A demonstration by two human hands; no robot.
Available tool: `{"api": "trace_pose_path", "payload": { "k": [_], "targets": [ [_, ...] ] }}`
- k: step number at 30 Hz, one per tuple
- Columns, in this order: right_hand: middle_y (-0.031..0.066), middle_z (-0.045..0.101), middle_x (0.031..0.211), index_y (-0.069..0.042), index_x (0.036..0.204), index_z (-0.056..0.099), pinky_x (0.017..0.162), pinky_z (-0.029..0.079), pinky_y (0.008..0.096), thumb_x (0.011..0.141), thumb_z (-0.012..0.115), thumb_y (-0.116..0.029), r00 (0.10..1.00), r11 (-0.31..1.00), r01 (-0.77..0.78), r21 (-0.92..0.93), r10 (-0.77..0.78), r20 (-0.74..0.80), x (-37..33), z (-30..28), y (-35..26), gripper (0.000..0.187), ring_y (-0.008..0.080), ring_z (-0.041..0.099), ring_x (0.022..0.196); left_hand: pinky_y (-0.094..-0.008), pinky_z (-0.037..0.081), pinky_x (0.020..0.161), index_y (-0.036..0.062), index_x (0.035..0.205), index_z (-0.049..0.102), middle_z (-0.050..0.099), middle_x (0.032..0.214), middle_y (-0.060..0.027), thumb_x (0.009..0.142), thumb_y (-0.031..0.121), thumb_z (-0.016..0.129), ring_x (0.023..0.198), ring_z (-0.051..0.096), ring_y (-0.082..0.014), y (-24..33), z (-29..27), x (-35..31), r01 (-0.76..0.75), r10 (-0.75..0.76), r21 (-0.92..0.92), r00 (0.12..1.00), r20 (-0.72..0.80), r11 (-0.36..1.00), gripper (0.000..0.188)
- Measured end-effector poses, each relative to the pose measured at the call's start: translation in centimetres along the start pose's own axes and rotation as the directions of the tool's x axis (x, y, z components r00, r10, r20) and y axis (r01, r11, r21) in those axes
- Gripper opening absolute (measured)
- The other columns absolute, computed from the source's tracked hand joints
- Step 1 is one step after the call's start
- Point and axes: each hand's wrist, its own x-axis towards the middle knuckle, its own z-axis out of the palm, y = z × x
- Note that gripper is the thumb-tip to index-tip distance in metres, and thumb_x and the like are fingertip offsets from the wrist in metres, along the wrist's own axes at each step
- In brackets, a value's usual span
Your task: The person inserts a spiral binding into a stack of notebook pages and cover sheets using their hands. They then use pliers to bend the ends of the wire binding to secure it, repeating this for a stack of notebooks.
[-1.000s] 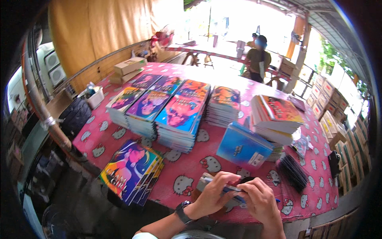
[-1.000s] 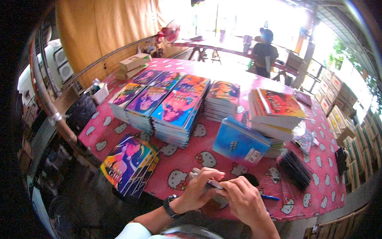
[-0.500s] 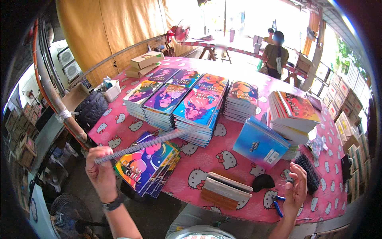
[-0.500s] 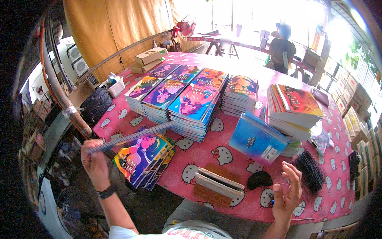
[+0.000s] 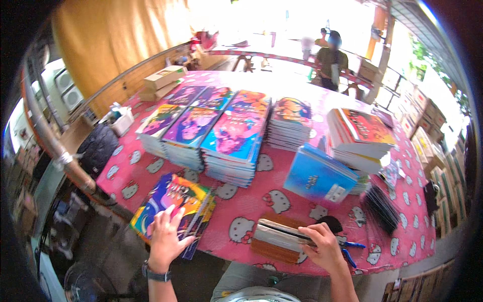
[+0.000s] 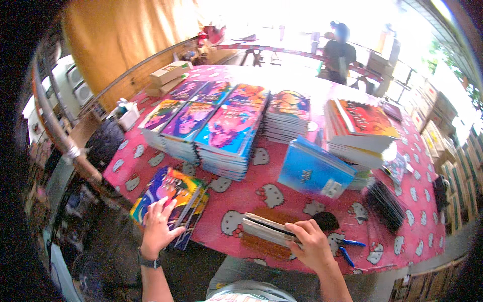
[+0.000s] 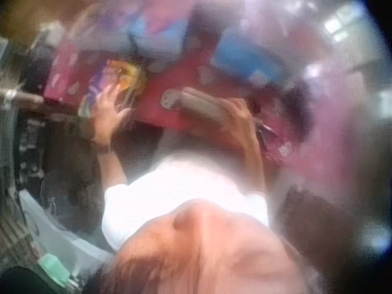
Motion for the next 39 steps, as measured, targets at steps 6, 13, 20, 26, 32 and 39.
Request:
{"api": "trace_pose_path", "payload": {
  "k": [6, 13, 20, 26, 32, 39],
  "targets": [
    [0.0147, 0.065, 0.099, -0.004, 0.104, 0.065, 0.089, 0.047, 0.0380, 0.072, 0.078, -0.025, 0.983, 0.999, 0.013, 0.053, -0.003, -0.183, 2.5, -3.8, 3.9, 0.041, 0.0308, 0.058, 0.099, -0.0478, 0.031, 0.104, 0.0029, 0.126, 0.050, 0.042, 0.133, -0.0183, 0.065, 0.032, 0.079, 0.122, 0.037, -0.0376, 2.7, 0.2, 0.2, -0.066, 0.039, -0.133, 0.979, -0.199, 0.989, 0.073],
    [0.0042, 0.059, 0.102, -0.010, 0.104, 0.064, 0.095, 0.034, 0.0477, 0.068, 0.075, -0.024, 0.898, 0.797, -0.167, -0.581, -0.120, -0.423, 9.3, -2.9, 12.6, 0.040, 0.0262, 0.049, 0.105, -0.0414, 0.040, 0.095, 0.0071, 0.112, 0.060, 0.054, 0.120, -0.0131, 0.075, 0.018, 0.072, 0.111, 0.049, -0.0308, 10.5, 1.9, 4.0, -0.422, 0.196, -0.487, 0.872, -0.449, 0.764, 0.041],
    [0.0028, 0.057, 0.092, -0.012, 0.092, 0.065, 0.089, 0.035, 0.0445, 0.064, 0.076, -0.020, 0.863, 0.840, -0.167, -0.516, -0.129, -0.489, 10.0, -3.1, 13.3, 0.032, 0.0250, 0.050, 0.098, -0.0395, 0.041, 0.096, 0.0063, 0.114, 0.058, 0.053, 0.123, -0.0129, 0.071, 0.015, 0.075, 0.114, 0.050, -0.0291, 14.1, 2.3, 7.0, -0.534, 0.217, -0.592, 0.824, -0.523, 0.604, 0.046],
    [0.0027, 0.059, 0.080, -0.013, 0.083, 0.063, 0.081, 0.042, 0.0428, 0.063, 0.075, -0.011, 0.854, 0.966, -0.100, -0.240, -0.040, -0.519, 8.0, -6.3, 5.8, 0.023, 0.0269, 0.055, 0.084, -0.0413, 0.032, 0.105, 0.0032, 0.134, 0.038, 0.042, 0.136, -0.0164, 0.072, 0.018, 0.076, 0.126, 0.040, -0.0320, 15.8, 1.9, 8.4, -0.562, 0.170, -0.644, 0.807, -0.566, 0.519, 0.075],
    [0.0044, 0.062, 0.086, -0.010, 0.089, 0.063, 0.078, 0.044, 0.0370, 0.067, 0.076, -0.010, 0.800, 0.939, 0.140, -0.315, -0.294, -0.522, 3.6, -9.8, -3.7, 0.026, 0.0248, 0.057, 0.083, -0.0338, 0.050, 0.079, 0.0008, 0.084, 0.060, 0.066, 0.083, -0.0123, 0.080, 0.012, 0.068, 0.080, 0.065, -0.0226, 17.5, 1.8, 8.7, -0.596, 0.209, -0.800, 0.793, -0.573, 0.071, 0.014],
    [0.0086, 0.065, 0.096, -0.003, 0.099, 0.065, 0.080, 0.050, 0.0318, 0.071, 0.076, -0.003, 0.952, 0.912, -0.055, 0.407, 0.171, -0.255, -3.6, -4.0, 1.9, 0.030, 0.0220, 0.062, 0.093, -0.0300, 0.052, 0.071, 0.0032, 0.088, 0.054, 0.060, 0.087, -0.0117, 0.074, 0.002, 0.075, 0.077, 0.061, -0.0182, 15.6, 0.7, 6.1, -0.386, 0.249, -0.917, 0.882, -0.400, -0.105, 0.026]
  ]
}}
